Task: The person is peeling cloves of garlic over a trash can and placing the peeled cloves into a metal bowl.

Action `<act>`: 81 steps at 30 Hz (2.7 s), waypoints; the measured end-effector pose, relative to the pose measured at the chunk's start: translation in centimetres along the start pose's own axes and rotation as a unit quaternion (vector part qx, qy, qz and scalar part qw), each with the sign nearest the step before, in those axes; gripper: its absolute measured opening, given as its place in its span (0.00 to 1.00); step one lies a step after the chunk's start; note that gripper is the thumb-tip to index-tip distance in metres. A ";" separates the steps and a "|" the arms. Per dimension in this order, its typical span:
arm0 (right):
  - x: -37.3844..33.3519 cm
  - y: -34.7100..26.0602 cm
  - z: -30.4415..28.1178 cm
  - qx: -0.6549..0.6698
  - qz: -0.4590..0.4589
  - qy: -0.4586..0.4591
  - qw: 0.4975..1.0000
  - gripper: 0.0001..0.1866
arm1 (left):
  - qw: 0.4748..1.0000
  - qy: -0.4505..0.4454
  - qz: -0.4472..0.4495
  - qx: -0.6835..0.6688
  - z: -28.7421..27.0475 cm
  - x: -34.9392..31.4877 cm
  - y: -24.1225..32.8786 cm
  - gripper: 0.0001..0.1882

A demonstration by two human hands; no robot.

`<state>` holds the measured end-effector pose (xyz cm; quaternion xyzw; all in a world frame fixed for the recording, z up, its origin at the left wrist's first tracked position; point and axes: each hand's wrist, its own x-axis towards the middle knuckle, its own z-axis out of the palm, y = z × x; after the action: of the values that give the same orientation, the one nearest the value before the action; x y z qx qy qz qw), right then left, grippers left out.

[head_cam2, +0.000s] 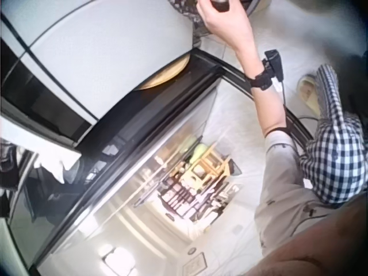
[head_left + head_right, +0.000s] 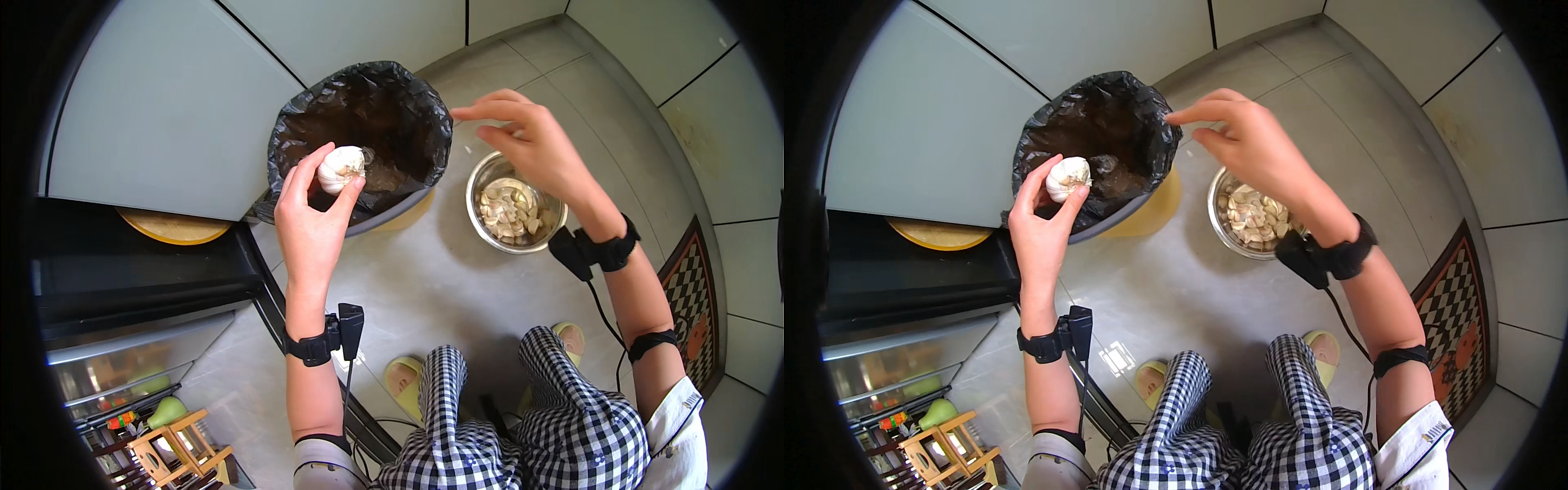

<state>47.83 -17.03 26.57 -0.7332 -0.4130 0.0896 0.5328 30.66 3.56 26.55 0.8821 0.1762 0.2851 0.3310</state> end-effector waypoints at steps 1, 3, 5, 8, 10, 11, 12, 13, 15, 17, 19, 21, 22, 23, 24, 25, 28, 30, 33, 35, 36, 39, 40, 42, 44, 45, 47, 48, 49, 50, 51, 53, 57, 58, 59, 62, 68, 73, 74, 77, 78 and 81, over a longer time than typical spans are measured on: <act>-0.8 -0.3 -0.5 0.016 0.031 0.009 0.999 0.10 | 1.000 -0.002 -0.005 -0.002 0.1 -0.3 -0.4 0.22; -2.9 2.3 -0.9 -0.012 0.072 -0.023 0.997 0.10 | 0.999 0.016 0.012 0.037 0.8 -0.8 -0.8 0.22; -5.5 4.8 -0.2 -0.103 0.094 -0.089 0.986 0.09 | 0.999 0.013 -0.018 0.043 0.9 -1.3 -0.3 0.23; -10.0 9.4 1.5 -0.213 0.188 -0.219 0.933 0.13 | 0.996 0.004 -0.058 0.071 1.2 -1.3 0.4 0.23; -11.6 9.2 1.9 -0.238 0.178 -0.266 0.917 0.13 | 0.994 0.009 -0.059 0.092 1.2 -1.4 0.3 0.23; -12.5 9.2 2.1 -0.260 0.164 -0.311 0.899 0.14 | 0.994 0.007 -0.059 0.091 1.3 -1.4 0.1 0.23; -13.6 9.6 2.6 -0.268 0.085 -0.250 0.927 0.13 | 0.995 0.019 -0.033 0.088 1.4 -1.5 -0.1 0.23; -14.1 9.8 2.5 -0.268 0.088 -0.249 0.927 0.13 | 0.996 0.032 -0.006 0.085 1.6 -1.5 -0.1 0.23; -14.4 9.7 2.7 -0.295 0.078 -0.263 0.915 0.12 | 0.996 0.030 -0.008 0.080 2.0 -1.7 0.2 0.22; -14.9 9.2 2.5 -0.260 0.092 -0.310 0.910 0.10 | 0.995 0.043 -0.004 0.087 2.2 -2.0 0.5 0.22; -15.2 9.0 2.6 -0.220 0.105 -0.358 0.901 0.09 | 0.995 0.036 -0.017 0.090 2.3 -2.3 0.8 0.22; -15.2 9.3 2.3 -0.149 0.148 -0.316 0.925 0.08 | 0.994 0.032 -0.044 0.094 2.6 -2.7 1.4 0.23; -14.8 9.6 2.3 -0.193 0.163 -0.323 0.912 0.09 | 0.994 0.029 -0.046 0.096 2.6 -2.9 1.5 0.23; -14.6 10.2 2.2 -0.193 0.166 -0.324 0.911 0.09 | 0.994 0.026 -0.047 0.094 2.6 -3.0 1.9 0.23; -14.7 11.3 2.4 -0.220 0.138 -0.313 0.914 0.09 | 0.994 0.026 -0.054 0.092 2.6 -3.1 1.9 0.23; -14.9 12.3 2.7 -0.248 0.110 -0.301 0.914 0.09 | 0.994 0.027 -0.061 0.089 2.7 -3.2 2.0 0.23; -14.8 13.0 5.0 -0.277 0.071 -0.333 0.898 0.10 | 0.994 0.030 -0.050 0.088 2.5 -3.1 1.0 0.22; -14.5 13.0 6.0 -0.324 0.053 -0.367 0.870 0.10 | 0.995 0.040 -0.045 0.075 2.5 -2.8 0.5 0.22; -14.1 12.9 6.5 -0.371 -0.002 -0.362 0.855 0.10 | 0.995 0.042 -0.038 0.084 2.2 -2.2 0.5 0.21; -13.9 13.0 6.7 -0.368 -0.035 -0.364 0.855 0.08 | 0.995 0.046 -0.036 0.081 2.3 -1.9 0.3 0.21; -14.0 13.3 6.9 -0.368 -0.034 -0.365 0.854 0.08 | 0.995 0.042 -0.037 0.087 2.4 -1.7 0.2 0.21; -14.1 14.1 7.4 -0.414 -0.020 -0.445 0.794 0.09 | 0.994 0.041 -0.037 0.092 2.5 -1.2 0.4 0.21; -14.1 14.3 7.0 -0.389 -0.010 -0.444 0.807 0.09 | 0.994 0.043 -0.034 0.091 2.6 -1.1 0.5 0.21; -13.9 14.5 5.9 -0.363 0.000 -0.446 0.818 0.09 | 0.994 0.040 -0.031 0.092 2.6 -1.0 0.2 0.20; -13.6 14.3 4.6 -0.351 0.063 -0.375 0.856 0.09 | 0.994 0.036 -0.029 0.095 2.6 -1.0 0.1 0.20; -13.4 14.1 4.0 -0.350 0.062 -0.377 0.855 0.09 | 0.994 0.031 -0.035 0.096 2.6 -1.1 0.3 0.20; -12.9 13.4 2.8 -0.367 0.134 -0.271 0.880 0.08 | 0.994 0.027 -0.042 0.096 2.5 -1.1 0.3 0.20; -12.5 13.3 2.3 -0.391 0.162 -0.274 0.864 0.10 | 0.994 0.029 -0.034 0.101 2.4 -1.0 0.3 0.20; -12.5 13.3 2.2 -0.391 0.161 -0.275 0.864 0.10 | 0.994 0.032 -0.026 0.106 2.3 -1.0 0.2 0.20; -12.5 13.3 2.0 -0.407 0.149 -0.284 0.855 0.10 | 0.994 0.031 -0.026 0.104 2.4 -0.9 0.1 0.20; -12.5 13.3 1.9 -0.423 0.136 -0.294 0.846 0.11 | 0.994 0.035 -0.029 0.104 2.4 -1.0 0.0 0.20; -13.2 13.4 2.8 -0.388 0.080 -0.317 0.862 0.10 | 0.993 0.037 -0.033 0.104 2.4 -1.0 -0.1 0.20; -13.9 13.1 5.4 -0.375 -0.034 -0.373 0.848 0.09 | 0.993 0.030 -0.053 0.103 2.5 -0.9 0.1 0.21; -13.9 13.5 5.9 -0.371 -0.050 -0.390 0.841 0.11 | 0.993 0.030 -0.049 0.102 2.6 -0.9 0.2 0.20; -13.8 13.9 6.2 -0.372 -0.049 -0.389 0.841 0.11 | 0.993 0.030 -0.048 0.101 2.6 -0.9 0.2 0.20; -13.4 15.0 6.7 -0.351 -0.105 -0.422 0.829 0.09 | 0.994 0.035 -0.038 0.096 2.6 -0.9 0.1 0.20; -11.9 13.7 4.8 -0.297 0.048 -0.435 0.849 0.10 | 0.994 0.030 -0.044 0.096 2.6 -1.1 -0.2 0.20; -9.1 14.4 0.6 -0.153 0.211 -0.230 0.938 0.10 | 0.993 0.031 -0.052 0.105 2.5 -0.9 0.2 0.22; -8.8 14.5 0.2 -0.100 0.253 -0.183 0.945 0.10 | 0.993 0.032 -0.053 0.104 2.5 -1.0 0.2 0.22; -8.6 14.3 -0.2 -0.129 0.199 -0.184 0.954 0.08 | 0.992 0.030 -0.047 0.111 2.5 -1.0 0.1 0.21; -8.7 14.4 0.2 -0.129 0.198 -0.185 0.954 0.08 | 0.993 0.030 -0.050 0.106 2.5 -1.0 0.2 0.21; -9.1 15.5 2.0 -0.281 0.136 -0.232 0.921 0.08 | 0.992 0.032 -0.055 0.106 2.4 -1.0 0.2 0.21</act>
<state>48.74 -23.37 9.66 -0.8605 -0.4293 0.2095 0.1772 31.40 1.72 24.81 0.8919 0.2639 0.2739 0.2448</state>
